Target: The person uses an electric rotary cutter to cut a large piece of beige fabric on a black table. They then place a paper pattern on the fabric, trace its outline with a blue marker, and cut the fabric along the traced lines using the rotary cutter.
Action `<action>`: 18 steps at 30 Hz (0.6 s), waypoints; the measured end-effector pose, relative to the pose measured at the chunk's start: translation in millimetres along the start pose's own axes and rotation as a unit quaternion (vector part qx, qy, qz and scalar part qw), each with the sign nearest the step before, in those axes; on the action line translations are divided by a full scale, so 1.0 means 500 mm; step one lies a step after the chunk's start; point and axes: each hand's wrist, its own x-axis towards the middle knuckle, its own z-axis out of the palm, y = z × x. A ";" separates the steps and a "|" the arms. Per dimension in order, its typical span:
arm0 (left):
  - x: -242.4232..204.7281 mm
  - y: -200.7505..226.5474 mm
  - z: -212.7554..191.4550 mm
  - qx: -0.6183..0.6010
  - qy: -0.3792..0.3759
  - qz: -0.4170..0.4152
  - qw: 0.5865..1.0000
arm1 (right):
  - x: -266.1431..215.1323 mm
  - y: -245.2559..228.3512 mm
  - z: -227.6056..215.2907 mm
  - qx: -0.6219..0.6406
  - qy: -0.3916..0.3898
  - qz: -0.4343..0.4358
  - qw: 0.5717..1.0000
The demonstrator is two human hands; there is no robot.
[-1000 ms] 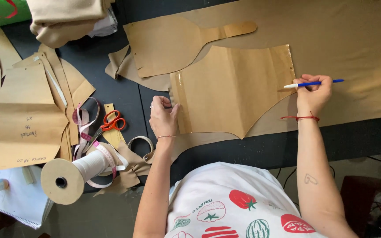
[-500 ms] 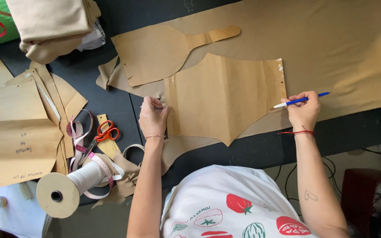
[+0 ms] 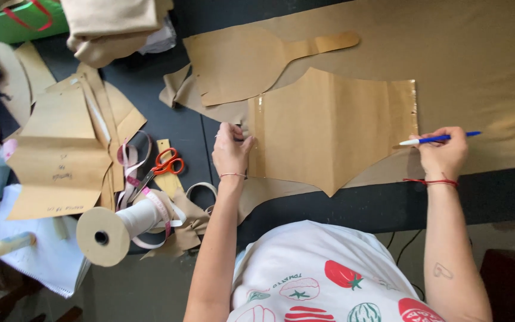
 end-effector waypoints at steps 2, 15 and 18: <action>0.001 -0.002 -0.003 -0.008 -0.001 -0.003 1.000 | -0.002 -0.017 -0.001 -0.012 -0.001 0.012 1.000; -0.010 -0.007 -0.007 -0.022 -0.029 -0.003 0.999 | -0.005 -0.021 -0.004 0.042 -0.009 -0.021 0.999; -0.011 -0.012 -0.003 -0.042 -0.032 0.025 0.998 | 0.000 -0.011 -0.003 0.065 -0.028 -0.029 0.997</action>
